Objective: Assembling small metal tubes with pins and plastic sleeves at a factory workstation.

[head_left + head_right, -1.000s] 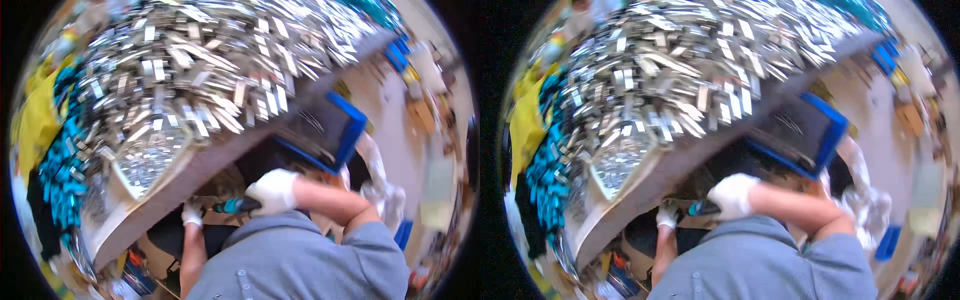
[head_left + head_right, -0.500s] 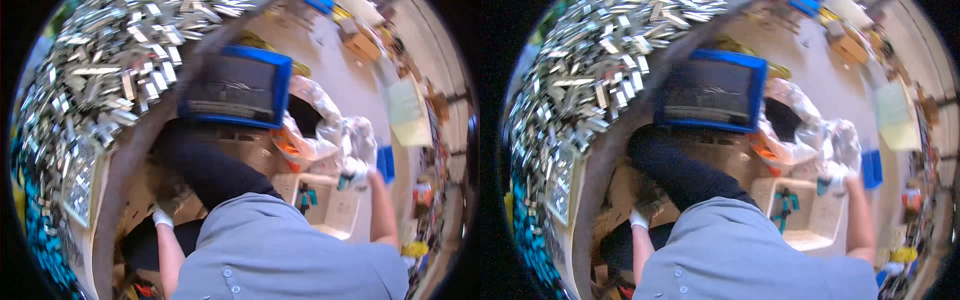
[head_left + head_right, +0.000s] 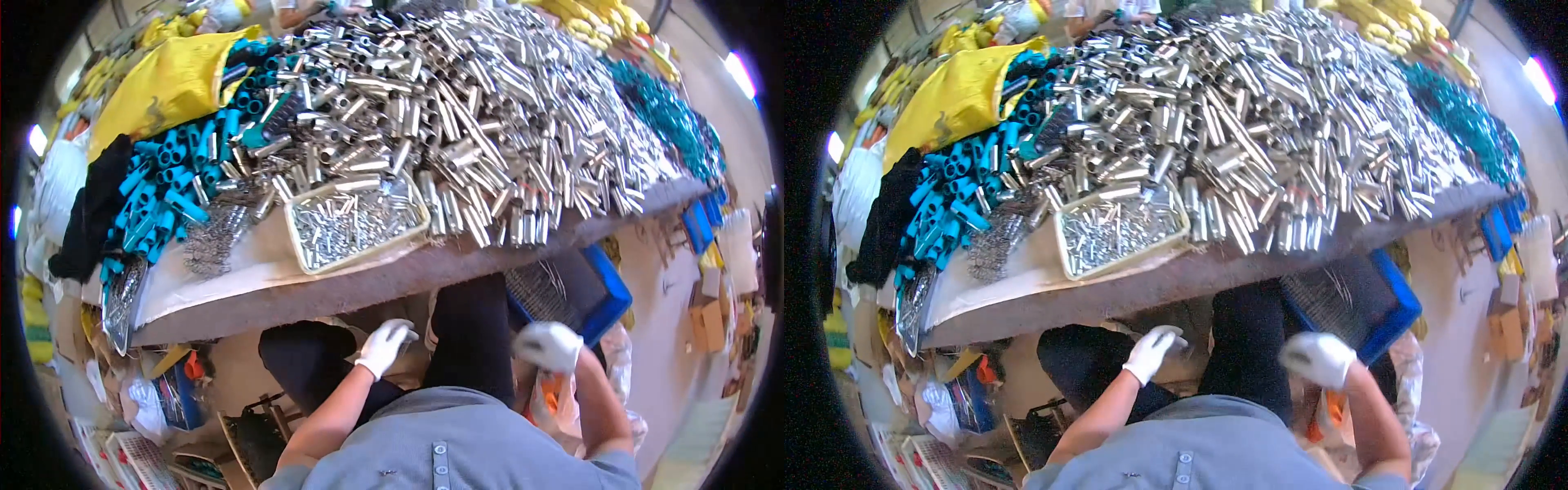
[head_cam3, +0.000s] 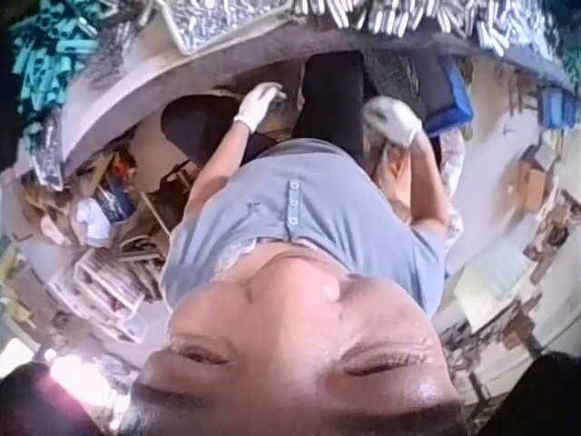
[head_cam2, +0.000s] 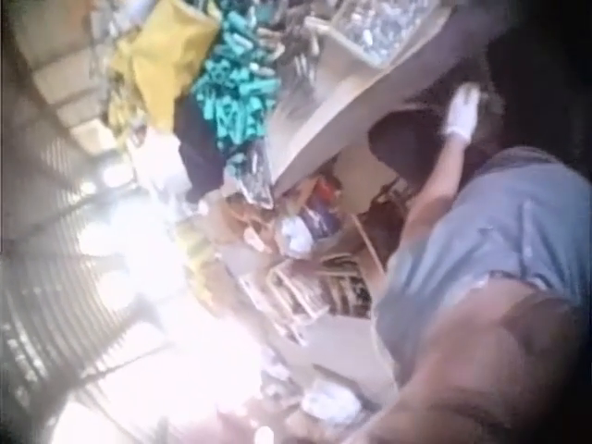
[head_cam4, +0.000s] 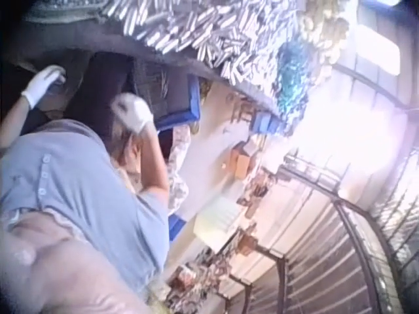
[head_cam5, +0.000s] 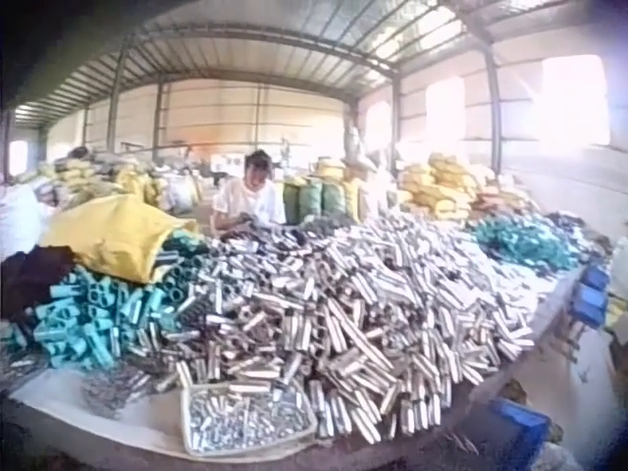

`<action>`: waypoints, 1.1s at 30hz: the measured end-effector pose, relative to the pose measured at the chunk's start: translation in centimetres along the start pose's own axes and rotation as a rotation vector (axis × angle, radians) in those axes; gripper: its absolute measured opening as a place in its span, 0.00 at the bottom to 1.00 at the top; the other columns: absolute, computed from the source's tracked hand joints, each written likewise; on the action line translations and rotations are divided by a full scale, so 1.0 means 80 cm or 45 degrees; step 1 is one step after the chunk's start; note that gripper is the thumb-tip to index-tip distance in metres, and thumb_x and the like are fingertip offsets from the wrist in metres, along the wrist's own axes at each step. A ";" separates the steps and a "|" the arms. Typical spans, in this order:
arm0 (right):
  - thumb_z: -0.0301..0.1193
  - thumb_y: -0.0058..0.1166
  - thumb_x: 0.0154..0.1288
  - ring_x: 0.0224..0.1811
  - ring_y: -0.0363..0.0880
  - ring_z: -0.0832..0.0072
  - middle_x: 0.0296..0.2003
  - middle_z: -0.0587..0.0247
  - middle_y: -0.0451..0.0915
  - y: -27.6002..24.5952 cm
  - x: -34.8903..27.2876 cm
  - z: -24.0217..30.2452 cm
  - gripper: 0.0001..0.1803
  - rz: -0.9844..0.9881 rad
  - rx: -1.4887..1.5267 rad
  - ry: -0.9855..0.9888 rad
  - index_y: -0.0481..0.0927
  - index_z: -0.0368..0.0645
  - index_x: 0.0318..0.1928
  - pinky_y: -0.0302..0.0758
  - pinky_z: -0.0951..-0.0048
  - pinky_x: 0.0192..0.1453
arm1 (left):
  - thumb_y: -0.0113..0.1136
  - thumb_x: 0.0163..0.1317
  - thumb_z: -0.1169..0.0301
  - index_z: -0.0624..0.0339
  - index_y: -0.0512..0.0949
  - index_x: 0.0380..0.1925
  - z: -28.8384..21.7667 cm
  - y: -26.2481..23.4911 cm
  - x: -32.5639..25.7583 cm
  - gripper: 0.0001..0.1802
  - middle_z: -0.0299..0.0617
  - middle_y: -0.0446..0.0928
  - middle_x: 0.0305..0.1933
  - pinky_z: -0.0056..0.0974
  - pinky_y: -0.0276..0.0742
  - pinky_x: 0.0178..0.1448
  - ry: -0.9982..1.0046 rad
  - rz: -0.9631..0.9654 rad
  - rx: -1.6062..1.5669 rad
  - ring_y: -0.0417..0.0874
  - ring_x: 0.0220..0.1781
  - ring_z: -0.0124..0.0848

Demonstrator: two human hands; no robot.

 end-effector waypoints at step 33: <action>0.30 0.44 0.63 0.47 0.80 0.60 0.45 0.57 0.81 -0.511 0.400 -0.144 0.15 -1.222 -1.150 0.861 0.83 0.45 0.44 0.77 0.63 0.48 | 0.53 0.66 0.63 0.66 0.70 0.54 -0.237 -0.195 0.133 0.21 0.40 0.76 0.45 0.28 0.69 0.29 0.045 -0.477 -1.086 0.73 0.31 0.24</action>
Point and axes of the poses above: each hand's wrist, its own x-axis towards the middle knuckle, its own y-axis out of the palm, z = x × y, the point moved 3 cm from there along x, towards the middle knuckle
